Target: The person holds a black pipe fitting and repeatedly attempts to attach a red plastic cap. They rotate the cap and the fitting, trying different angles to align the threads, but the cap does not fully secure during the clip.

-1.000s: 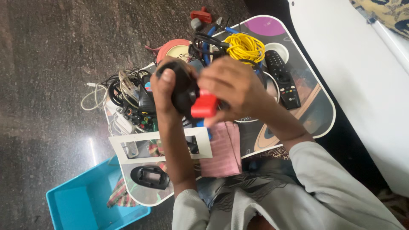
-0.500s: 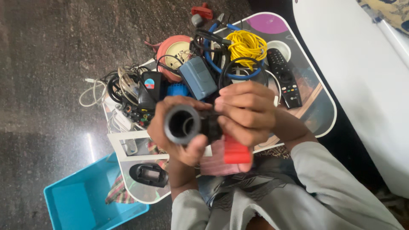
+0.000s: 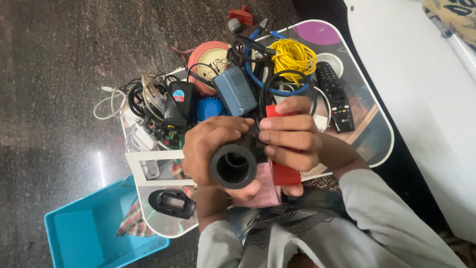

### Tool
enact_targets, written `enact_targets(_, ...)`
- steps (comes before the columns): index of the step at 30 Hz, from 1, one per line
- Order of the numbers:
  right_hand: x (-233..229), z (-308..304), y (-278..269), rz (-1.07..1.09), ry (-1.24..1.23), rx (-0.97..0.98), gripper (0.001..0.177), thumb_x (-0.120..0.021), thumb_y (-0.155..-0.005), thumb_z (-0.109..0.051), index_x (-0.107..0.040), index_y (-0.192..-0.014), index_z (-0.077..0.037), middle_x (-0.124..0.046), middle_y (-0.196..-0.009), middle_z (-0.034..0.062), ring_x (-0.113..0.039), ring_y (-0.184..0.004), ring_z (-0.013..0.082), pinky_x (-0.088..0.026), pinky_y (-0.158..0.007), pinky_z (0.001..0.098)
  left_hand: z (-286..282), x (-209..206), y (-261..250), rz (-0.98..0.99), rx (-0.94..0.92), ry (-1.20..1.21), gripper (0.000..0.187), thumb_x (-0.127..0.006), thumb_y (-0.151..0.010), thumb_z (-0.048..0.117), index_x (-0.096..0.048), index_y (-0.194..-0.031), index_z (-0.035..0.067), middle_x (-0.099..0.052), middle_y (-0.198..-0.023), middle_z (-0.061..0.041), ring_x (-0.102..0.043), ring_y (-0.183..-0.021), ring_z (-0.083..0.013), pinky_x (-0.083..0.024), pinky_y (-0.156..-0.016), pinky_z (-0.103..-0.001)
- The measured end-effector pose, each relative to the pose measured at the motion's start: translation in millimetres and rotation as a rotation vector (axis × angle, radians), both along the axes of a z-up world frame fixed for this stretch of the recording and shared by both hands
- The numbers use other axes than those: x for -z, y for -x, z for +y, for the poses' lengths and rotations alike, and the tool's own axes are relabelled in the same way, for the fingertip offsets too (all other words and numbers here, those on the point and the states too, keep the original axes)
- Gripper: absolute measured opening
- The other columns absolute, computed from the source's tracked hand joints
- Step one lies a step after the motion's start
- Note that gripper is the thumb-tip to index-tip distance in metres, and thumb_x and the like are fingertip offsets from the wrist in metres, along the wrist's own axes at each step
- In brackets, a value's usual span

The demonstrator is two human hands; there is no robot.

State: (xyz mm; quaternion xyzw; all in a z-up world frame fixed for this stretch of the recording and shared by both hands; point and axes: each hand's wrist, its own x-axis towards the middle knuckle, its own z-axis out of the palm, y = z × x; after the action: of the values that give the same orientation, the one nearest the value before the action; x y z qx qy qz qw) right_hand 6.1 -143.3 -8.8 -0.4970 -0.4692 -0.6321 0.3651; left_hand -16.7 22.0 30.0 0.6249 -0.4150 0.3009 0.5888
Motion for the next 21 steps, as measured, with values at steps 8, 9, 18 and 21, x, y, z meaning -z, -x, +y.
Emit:
enact_targets(8,0,4,3,0.01,-0.077,-0.048,0.063,-0.027,-0.11,-0.055,-0.059,-0.086,-0.007,-0.065,-0.083,0.0084,-0.067,-0.081,0.0259,-0.049,-0.081,0.0494,4,-5,21,0.095,-0.041,-0.1,0.067,-0.079,-0.083,0.059,-0.053,-0.113,0.005,-0.07,-0.1,-0.013,-0.078,-0.093,-0.0309,-0.066,-0.086,-0.04)
enact_targets(9,-2,7,2,0.025,-0.101,-0.066,0.062,-0.028,-0.109,-0.054,-0.06,-0.085,-0.006,-0.066,-0.082,0.0085,-0.067,-0.08,0.0258,-0.05,-0.081,0.0494,5,-5,20,0.095,-0.049,-0.121,0.067,-0.079,-0.083,0.059,-0.052,-0.113,0.005,-0.07,-0.101,-0.013,-0.078,-0.094,-0.0309,-0.065,-0.087,-0.04)
enact_targets(18,-16,-27,-6,0.326,0.293,0.048,0.071,-0.029,-0.105,-0.067,-0.059,-0.116,-0.003,-0.064,-0.111,0.019,-0.06,-0.109,0.0363,-0.047,-0.099,0.0561,-6,14,-25,-0.035,-0.051,0.234,0.07,-0.076,-0.082,0.061,-0.054,-0.103,-0.001,-0.063,-0.084,-0.017,-0.07,-0.077,-0.0319,-0.064,-0.073,-0.045)
enact_targets(21,4,-71,-10,0.891,0.268,-0.12,0.085,-0.037,-0.101,-0.077,-0.045,-0.149,-0.008,-0.049,-0.147,0.0223,-0.053,-0.139,0.0321,-0.046,-0.114,0.0438,4,9,2,0.208,-0.176,0.406,0.075,-0.074,-0.092,0.067,-0.049,-0.114,0.0,-0.061,-0.097,-0.018,-0.068,-0.087,-0.0285,-0.061,-0.083,-0.04)
